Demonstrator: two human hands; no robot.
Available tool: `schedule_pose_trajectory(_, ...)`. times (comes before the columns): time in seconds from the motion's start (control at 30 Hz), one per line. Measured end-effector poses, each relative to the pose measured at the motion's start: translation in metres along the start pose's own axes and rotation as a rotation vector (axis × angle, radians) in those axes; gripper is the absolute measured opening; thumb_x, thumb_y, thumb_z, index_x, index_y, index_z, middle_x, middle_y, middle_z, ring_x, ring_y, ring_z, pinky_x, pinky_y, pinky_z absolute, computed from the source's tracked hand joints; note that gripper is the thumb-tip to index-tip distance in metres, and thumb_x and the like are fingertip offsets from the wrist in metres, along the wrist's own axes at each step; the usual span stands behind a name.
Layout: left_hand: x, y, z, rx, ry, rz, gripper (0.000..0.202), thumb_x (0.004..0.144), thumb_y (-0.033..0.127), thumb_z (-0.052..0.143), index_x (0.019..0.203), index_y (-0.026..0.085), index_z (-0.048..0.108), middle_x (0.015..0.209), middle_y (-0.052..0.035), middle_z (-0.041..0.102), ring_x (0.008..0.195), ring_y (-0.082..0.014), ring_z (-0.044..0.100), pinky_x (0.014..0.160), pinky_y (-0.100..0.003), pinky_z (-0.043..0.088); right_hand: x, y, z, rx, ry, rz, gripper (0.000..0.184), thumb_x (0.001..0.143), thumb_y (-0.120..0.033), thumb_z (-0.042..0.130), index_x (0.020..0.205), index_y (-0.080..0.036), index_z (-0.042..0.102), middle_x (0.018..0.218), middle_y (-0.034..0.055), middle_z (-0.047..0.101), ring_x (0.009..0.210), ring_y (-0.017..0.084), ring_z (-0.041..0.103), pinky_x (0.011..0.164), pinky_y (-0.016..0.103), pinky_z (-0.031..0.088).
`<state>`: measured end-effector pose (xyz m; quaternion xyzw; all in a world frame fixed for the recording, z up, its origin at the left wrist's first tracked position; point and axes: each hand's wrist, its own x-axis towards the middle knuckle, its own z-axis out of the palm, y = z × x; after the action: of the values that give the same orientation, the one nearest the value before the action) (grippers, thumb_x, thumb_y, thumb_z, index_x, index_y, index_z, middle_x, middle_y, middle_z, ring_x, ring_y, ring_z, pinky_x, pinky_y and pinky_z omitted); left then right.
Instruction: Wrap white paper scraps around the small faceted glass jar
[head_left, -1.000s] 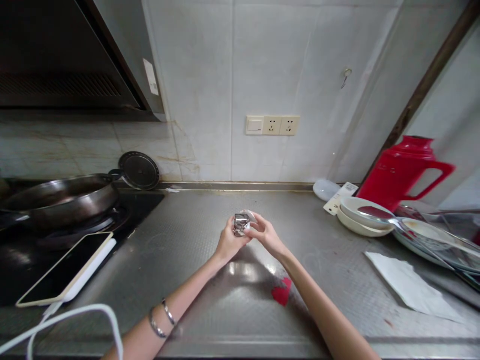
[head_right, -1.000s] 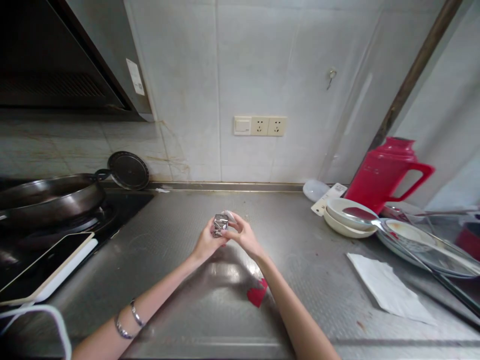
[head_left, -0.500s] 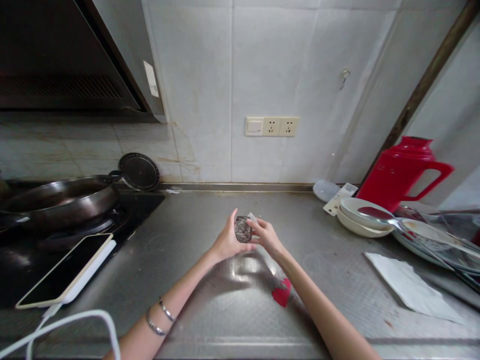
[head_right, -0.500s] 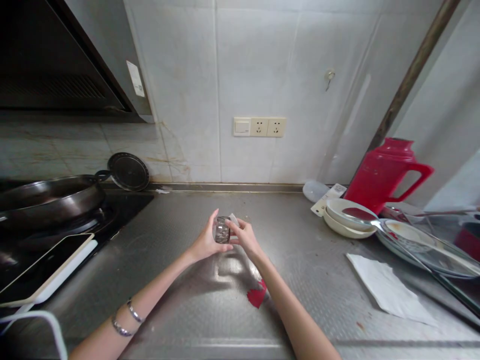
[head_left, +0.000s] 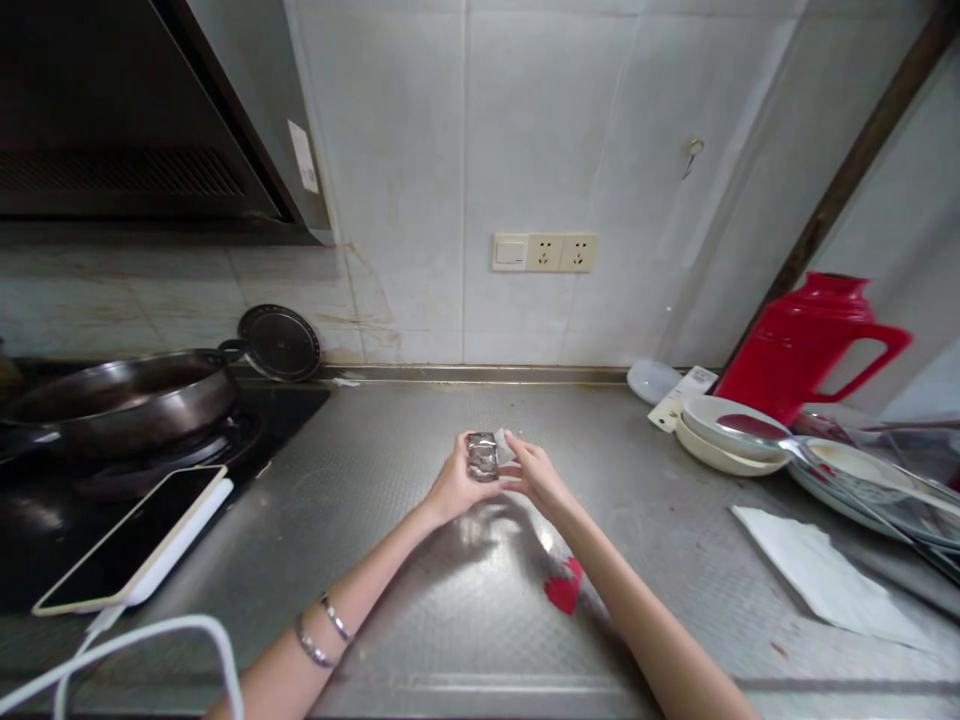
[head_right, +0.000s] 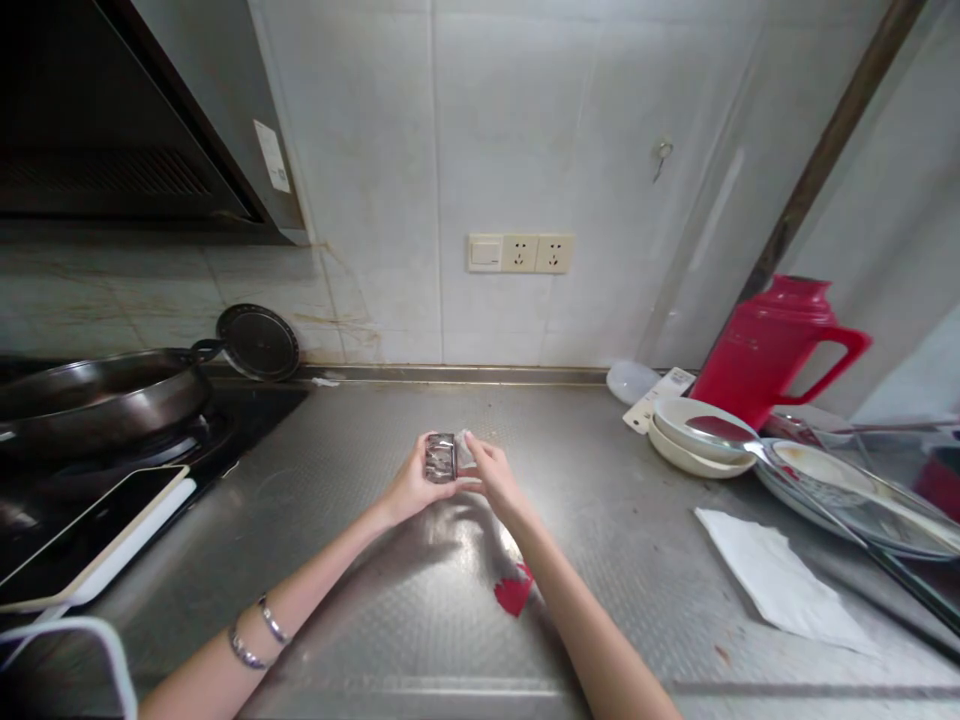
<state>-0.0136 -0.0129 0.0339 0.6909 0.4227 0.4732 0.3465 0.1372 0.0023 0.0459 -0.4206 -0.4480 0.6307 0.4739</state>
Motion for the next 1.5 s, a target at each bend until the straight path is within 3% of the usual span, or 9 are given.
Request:
schedule_pose_trajectory(0.1, -0.001, 0.003, 0.001, -0.031, 0.021, -0.010, 0.066, 0.063, 0.031, 0.078, 0.114, 0.021, 0.037, 0.101, -0.0047, 0.063, 0.090, -0.0192, 0.063, 0.083, -0.035, 0.048, 0.005, 0.000, -0.008, -0.170, 0.056, -0.051, 0.043, 0.071, -0.057, 0.064, 0.084, -0.017, 0.064, 0.080, 0.0043, 0.065, 0.062, 0.018, 0.064, 0.051, 0.026, 0.049)
schedule_pose_trajectory(0.23, -0.002, 0.001, 0.003, -0.006, 0.045, -0.015, 0.071, 0.059, 0.029, 0.079, 0.115, 0.019, 0.037, 0.101, -0.0052, 0.061, 0.087, -0.0184, 0.062, 0.079, -0.032, 0.049, 0.007, -0.002, -0.015, -0.524, 0.243, -0.449, 0.045, 0.078, -0.060, 0.054, 0.062, -0.018, 0.060, 0.059, 0.0016, 0.058, 0.060, 0.018, 0.058, 0.054, 0.025, 0.044)
schedule_pose_trajectory(0.33, -0.003, -0.001, 0.007, 0.008, 0.053, -0.002, 0.072, 0.057, 0.027, 0.080, 0.115, 0.019, 0.039, 0.106, -0.0076, 0.061, 0.093, -0.0205, 0.061, 0.082, -0.033, 0.048, 0.003, -0.004, -0.011, -0.551, 0.222, -0.608, 0.044, 0.085, -0.056, 0.046, 0.073, -0.019, 0.066, 0.067, 0.0033, 0.063, 0.069, 0.019, 0.058, 0.065, 0.027, 0.045)
schedule_pose_trajectory(0.53, -0.004, -0.002, 0.010, -0.032, 0.038, -0.036, 0.071, 0.059, 0.027, 0.079, 0.118, 0.016, 0.040, 0.106, -0.0100, 0.063, 0.091, -0.0217, 0.063, 0.081, -0.034, 0.049, -0.006, -0.003, 0.004, -0.463, 0.039, -0.631, 0.036, 0.088, -0.048, 0.048, 0.093, -0.021, 0.072, 0.090, 0.0048, 0.072, 0.087, 0.023, 0.063, 0.086, 0.035, 0.045)
schedule_pose_trajectory(0.67, -0.001, -0.007, 0.009, -0.071, 0.110, -0.076, 0.068, 0.058, 0.026, 0.078, 0.116, 0.015, 0.042, 0.105, -0.0104, 0.064, 0.091, -0.0218, 0.063, 0.082, -0.035, 0.049, -0.009, -0.002, 0.005, -0.460, -0.003, -0.690, 0.031, 0.088, -0.045, 0.049, 0.096, -0.026, 0.072, 0.094, 0.0010, 0.073, 0.096, 0.024, 0.063, 0.107, 0.044, 0.030)
schedule_pose_trajectory(0.77, -0.001, -0.009, 0.010, -0.117, 0.106, -0.069, 0.069, 0.059, 0.024, 0.077, 0.118, 0.016, 0.043, 0.107, -0.0092, 0.064, 0.094, -0.0210, 0.062, 0.083, -0.034, 0.049, -0.010, -0.005, 0.002, -0.442, 0.002, -0.673, 0.032, 0.087, -0.046, 0.051, 0.091, -0.024, 0.074, 0.081, -0.0002, 0.071, 0.093, 0.024, 0.063, 0.104, 0.042, 0.033)
schedule_pose_trajectory(1.0, -0.001, -0.001, 0.010, -0.197, 0.090, -0.078, 0.063, 0.057, 0.024, 0.079, 0.108, 0.016, 0.044, 0.094, -0.0035, 0.062, 0.080, -0.0152, 0.061, 0.074, -0.027, 0.049, -0.007, -0.014, -0.005, -0.303, 0.109, -0.608, 0.040, 0.086, -0.052, 0.050, 0.087, -0.019, 0.073, 0.079, 0.0038, 0.070, 0.078, 0.021, 0.061, 0.073, 0.030, 0.046)
schedule_pose_trajectory(1.2, -0.003, 0.000, 0.011, -0.155, 0.051, -0.031, 0.067, 0.058, 0.024, 0.078, 0.114, 0.018, 0.041, 0.099, -0.0041, 0.062, 0.081, -0.0149, 0.061, 0.072, -0.026, 0.048, -0.002, -0.006, 0.000, -0.372, 0.059, -0.630, 0.036, 0.086, -0.049, 0.051, 0.095, -0.021, 0.072, 0.093, 0.0054, 0.072, 0.091, 0.023, 0.064, 0.084, 0.034, 0.047)
schedule_pose_trajectory(1.5, -0.002, -0.003, 0.011, -0.160, 0.086, -0.067, 0.066, 0.058, 0.023, 0.077, 0.112, 0.017, 0.041, 0.102, -0.0071, 0.062, 0.086, -0.0178, 0.061, 0.077, -0.031, 0.048, -0.011, -0.011, -0.001, -0.419, 0.037, -0.633, 0.032, 0.085, -0.047, 0.053, 0.091, -0.023, 0.074, 0.084, 0.0026, 0.072, 0.098, 0.026, 0.062, 0.093, 0.038, 0.042)
